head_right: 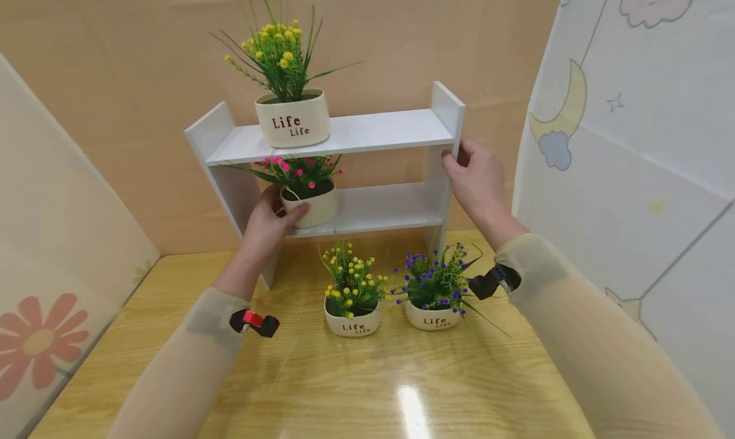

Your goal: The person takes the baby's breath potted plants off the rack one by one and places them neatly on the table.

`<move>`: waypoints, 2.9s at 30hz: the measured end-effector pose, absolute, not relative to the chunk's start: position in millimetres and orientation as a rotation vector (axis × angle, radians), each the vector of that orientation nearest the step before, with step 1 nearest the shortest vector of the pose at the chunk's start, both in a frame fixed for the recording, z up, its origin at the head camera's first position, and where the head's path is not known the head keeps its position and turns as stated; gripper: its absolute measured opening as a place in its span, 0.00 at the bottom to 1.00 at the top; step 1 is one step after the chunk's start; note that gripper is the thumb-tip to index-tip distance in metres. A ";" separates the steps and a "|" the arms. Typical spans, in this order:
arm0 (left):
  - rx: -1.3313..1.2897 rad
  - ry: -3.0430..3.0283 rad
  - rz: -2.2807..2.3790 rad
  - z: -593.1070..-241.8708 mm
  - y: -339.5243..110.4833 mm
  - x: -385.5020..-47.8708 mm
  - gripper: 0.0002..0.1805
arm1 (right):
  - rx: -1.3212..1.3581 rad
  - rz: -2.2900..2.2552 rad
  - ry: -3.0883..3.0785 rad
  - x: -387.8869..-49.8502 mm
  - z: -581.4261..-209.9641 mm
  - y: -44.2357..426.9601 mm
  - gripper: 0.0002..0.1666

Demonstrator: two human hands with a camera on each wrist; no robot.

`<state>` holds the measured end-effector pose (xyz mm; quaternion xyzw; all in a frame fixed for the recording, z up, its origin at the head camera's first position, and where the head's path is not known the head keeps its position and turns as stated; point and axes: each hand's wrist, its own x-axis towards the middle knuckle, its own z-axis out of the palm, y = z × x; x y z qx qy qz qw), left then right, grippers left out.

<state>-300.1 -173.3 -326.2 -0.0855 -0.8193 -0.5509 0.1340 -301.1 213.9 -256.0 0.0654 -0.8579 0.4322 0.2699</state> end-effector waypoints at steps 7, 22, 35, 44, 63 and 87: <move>-0.249 -2.371 -1.607 -328.1 -175.6 -302.7 0.47 | 0.188 1.106 -2.301 -303.0 -258.7 212.0 0.24; -0.211 -2.455 -1.509 -323.2 -177.8 -305.7 0.53 | 0.203 1.115 -2.294 -307.3 -260.5 209.8 0.26; -0.195 -2.396 -1.579 -328.4 -186.6 -274.4 0.51 | 0.178 1.158 -2.299 -308.7 -264.4 211.4 0.28; -0.248 -2.365 -1.620 -330.0 -190.0 -252.0 0.51 | 0.228 1.097 -2.073 -300.3 -254.0 211.3 0.36; -0.286 -2.342 -1.665 -333.9 -199.1 -240.9 0.52 | 0.768 0.425 -2.002 -306.5 -257.2 194.0 0.28; -0.388 -2.401 -1.609 -340.8 -223.8 -225.7 0.49 | 0.640 0.408 -2.045 -294.5 -252.6 184.4 0.22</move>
